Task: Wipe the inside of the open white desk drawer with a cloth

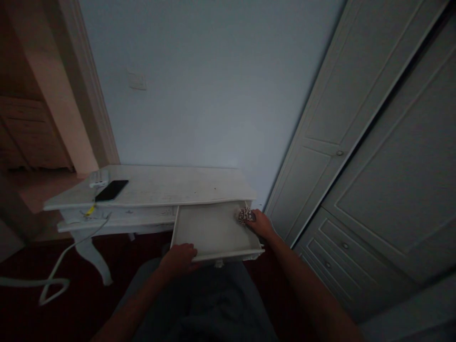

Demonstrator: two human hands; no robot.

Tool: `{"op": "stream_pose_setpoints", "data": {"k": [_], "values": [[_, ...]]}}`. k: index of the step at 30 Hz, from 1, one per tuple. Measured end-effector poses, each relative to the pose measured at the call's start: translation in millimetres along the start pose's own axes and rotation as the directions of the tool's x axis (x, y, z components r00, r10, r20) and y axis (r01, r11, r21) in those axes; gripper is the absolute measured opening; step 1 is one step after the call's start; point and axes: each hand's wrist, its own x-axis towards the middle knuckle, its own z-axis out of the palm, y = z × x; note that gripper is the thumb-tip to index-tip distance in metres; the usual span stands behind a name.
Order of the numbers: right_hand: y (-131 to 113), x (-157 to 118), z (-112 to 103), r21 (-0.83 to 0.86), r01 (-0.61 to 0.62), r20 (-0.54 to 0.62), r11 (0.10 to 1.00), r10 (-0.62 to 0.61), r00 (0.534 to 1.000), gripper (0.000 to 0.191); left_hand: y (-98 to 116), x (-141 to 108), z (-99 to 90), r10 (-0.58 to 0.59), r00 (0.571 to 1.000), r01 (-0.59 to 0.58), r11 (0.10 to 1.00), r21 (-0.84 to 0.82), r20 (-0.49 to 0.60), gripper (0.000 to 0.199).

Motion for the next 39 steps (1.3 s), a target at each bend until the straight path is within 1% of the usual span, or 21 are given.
{"op": "stream_pose_setpoints", "data": {"k": [3,5,6,8,12,14,16,17,18,20,24,26,28,29,31,36,38,39], "values": [[9.4,-45.8,1.2,-0.009,0.046,0.046,0.999,-0.045,0.998,0.039,-0.9,0.7,2.3,0.014,1.000,-0.014,1.000,-0.003,-0.013,0.040],[8.8,-57.5,1.5,-0.027,0.062,0.058,0.998,-0.061,0.996,0.039,-0.9,1.5,3.0,0.020,1.000,-0.020,1.000,-0.005,-0.013,0.042],[6.6,-55.4,1.7,-0.038,0.062,0.058,0.997,-0.060,0.997,0.038,-0.7,1.9,3.1,0.021,1.000,-0.021,1.000,-0.005,-0.011,0.042],[-0.4,-36.6,2.2,-0.061,0.039,0.041,0.997,-0.037,0.998,0.034,0.0,2.0,2.4,0.018,1.000,-0.018,1.000,-0.004,-0.003,0.042],[-17.1,31.3,2.0,-0.068,-0.056,-0.038,0.996,0.053,0.998,0.036,2.7,0.4,-1.1,-0.009,1.000,0.009,1.000,0.007,0.002,0.040],[-22.5,59.6,1.0,-0.052,-0.079,-0.059,0.996,0.076,0.995,0.038,4.2,-0.4,-3.0,-0.027,1.000,0.027,1.000,0.016,0.003,0.040],[-23.8,73.5,0.2,-0.032,-0.080,-0.061,0.996,0.078,0.995,0.039,5.1,-0.5,-4.1,-0.038,0.999,0.037,0.999,0.021,0.005,0.041],[-22.6,73.9,0.1,-0.022,-0.077,-0.059,0.997,0.075,0.995,0.040,5.1,-0.4,-4.4,-0.040,0.999,0.040,0.999,0.022,0.004,0.041],[-20.2,69.9,0.3,-0.013,-0.072,-0.056,0.997,0.071,0.996,0.041,5.1,-0.3,-4.6,-0.042,0.999,0.042,0.999,0.022,0.002,0.041],[-12.6,49.8,1.5,-0.001,-0.057,-0.043,0.998,0.057,0.997,0.043,4.6,-0.4,-5.0,-0.041,0.999,0.041,0.999,0.018,-0.003,0.042],[5.2,-17.0,4.2,0.000,-0.016,0.015,1.000,0.016,1.000,0.041,5.2,-2.0,-8.0,-0.034,0.999,0.034,0.999,0.006,-0.009,0.043],[9.8,-45.5,4.8,-0.008,0.002,0.040,1.000,-0.002,0.999,0.042,6.6,-2.5,-10.2,-0.034,0.999,0.034,0.999,0.003,-0.002,0.043],[9.6,-58.8,5.3,-0.021,0.014,0.052,1.000,-0.013,0.999,0.041,8.0,-2.4,-12.0,-0.036,0.999,0.036,0.999,0.002,0.005,0.042],[8.0,-58.5,5.6,-0.027,0.016,0.053,1.000,-0.015,0.998,0.040,8.5,-2.0,-12.5,-0.038,0.999,0.038,0.999,0.003,0.009,0.040],[2.5,-45.0,6.3,-0.037,0.007,0.041,0.999,-0.006,0.999,0.037,9.0,-0.8,-12.6,-0.039,0.999,0.039,0.999,0.007,0.017,0.038],[-12.1,24.4,6.9,-0.014,-0.062,-0.059,0.998,0.061,0.996,0.041,8.4,1.1,-10.6,-0.043,0.999,0.042,0.999,0.019,0.029,0.043],[-14.8,45.6,7.5,0.009,-0.085,-0.099,0.996,0.086,0.991,0.044,8.1,1.0,-9.9,-0.051,0.998,0.051,0.998,0.020,0.026,0.043],[-15.2,51.9,8.2,0.019,-0.092,-0.113,0.996,0.094,0.989,0.045,7.9,1.0,-9.5,-0.056,0.998,0.056,0.998,0.019,0.025,0.042]]}}
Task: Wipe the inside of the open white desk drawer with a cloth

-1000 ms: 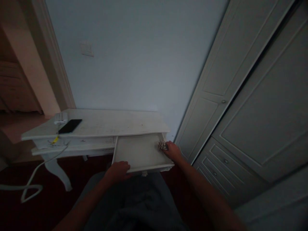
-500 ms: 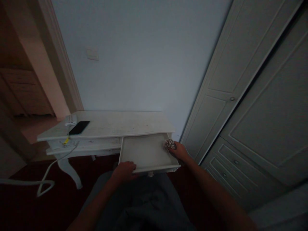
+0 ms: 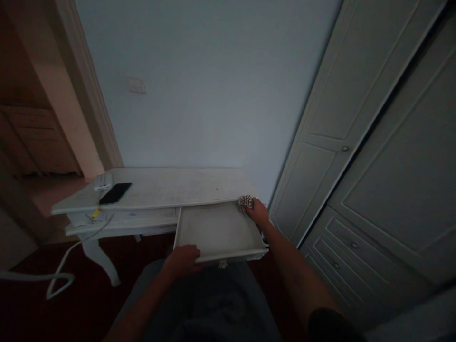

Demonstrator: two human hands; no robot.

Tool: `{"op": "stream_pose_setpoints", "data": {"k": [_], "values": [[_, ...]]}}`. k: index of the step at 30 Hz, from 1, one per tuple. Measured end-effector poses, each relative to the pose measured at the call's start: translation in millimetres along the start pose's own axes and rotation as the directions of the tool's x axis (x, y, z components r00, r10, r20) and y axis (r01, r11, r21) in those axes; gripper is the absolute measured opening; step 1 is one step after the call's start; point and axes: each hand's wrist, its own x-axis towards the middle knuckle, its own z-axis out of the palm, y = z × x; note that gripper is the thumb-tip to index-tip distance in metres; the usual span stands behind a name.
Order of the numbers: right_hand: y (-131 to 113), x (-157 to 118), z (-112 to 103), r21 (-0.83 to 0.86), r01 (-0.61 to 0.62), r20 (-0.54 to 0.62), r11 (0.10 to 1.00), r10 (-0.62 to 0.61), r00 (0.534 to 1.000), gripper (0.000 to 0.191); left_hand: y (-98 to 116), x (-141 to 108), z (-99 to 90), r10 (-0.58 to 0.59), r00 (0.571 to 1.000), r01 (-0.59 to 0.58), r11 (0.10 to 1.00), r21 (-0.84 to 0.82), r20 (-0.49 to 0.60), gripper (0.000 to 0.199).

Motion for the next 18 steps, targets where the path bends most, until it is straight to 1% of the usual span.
{"op": "stream_pose_setpoints", "data": {"k": [2,4,7,9,11,14,16,18], "values": [[1.1,2.6,3.2,0.018,-0.006,-0.017,1.000,0.006,1.000,0.046,-0.5,0.2,0.9,-0.007,1.000,0.007,1.000,-0.007,-0.003,0.041],[5.9,-7.3,6.2,0.033,-0.001,-0.018,0.999,0.002,1.000,0.049,-1.1,0.6,1.9,-0.006,1.000,0.005,1.000,-0.015,-0.010,0.041],[17.3,-38.3,8.0,0.056,0.012,0.005,0.998,-0.012,1.000,0.053,-2.0,1.0,3.4,-0.004,1.000,0.003,1.000,-0.022,-0.020,0.043],[25.5,-60.7,5.0,0.074,0.034,0.037,0.997,-0.037,0.999,0.054,-2.2,1.1,4.1,-0.002,1.000,0.002,1.000,-0.024,-0.021,0.042],[32.8,-76.8,-2.7,0.093,0.073,0.082,0.993,-0.081,0.993,0.053,-2.4,1.3,4.4,0.002,1.000,-0.003,1.000,-0.025,-0.017,0.042],[39.6,-83.9,-22.9,0.119,0.159,0.176,0.980,-0.178,0.968,0.048,-2.9,1.7,4.9,0.015,1.000,-0.016,1.000,-0.022,-0.012,0.043],[38.2,-82.8,-37.6,0.121,0.221,0.233,0.968,-0.244,0.942,0.047,-3.3,1.9,5.0,0.015,1.000,-0.016,1.000,-0.024,-0.013,0.044],[28.1,-85.6,-47.1,0.102,0.273,0.260,0.957,-0.291,0.921,0.047,-3.3,1.8,4.4,0.009,1.000,-0.010,0.999,-0.031,-0.016,0.044]]}}
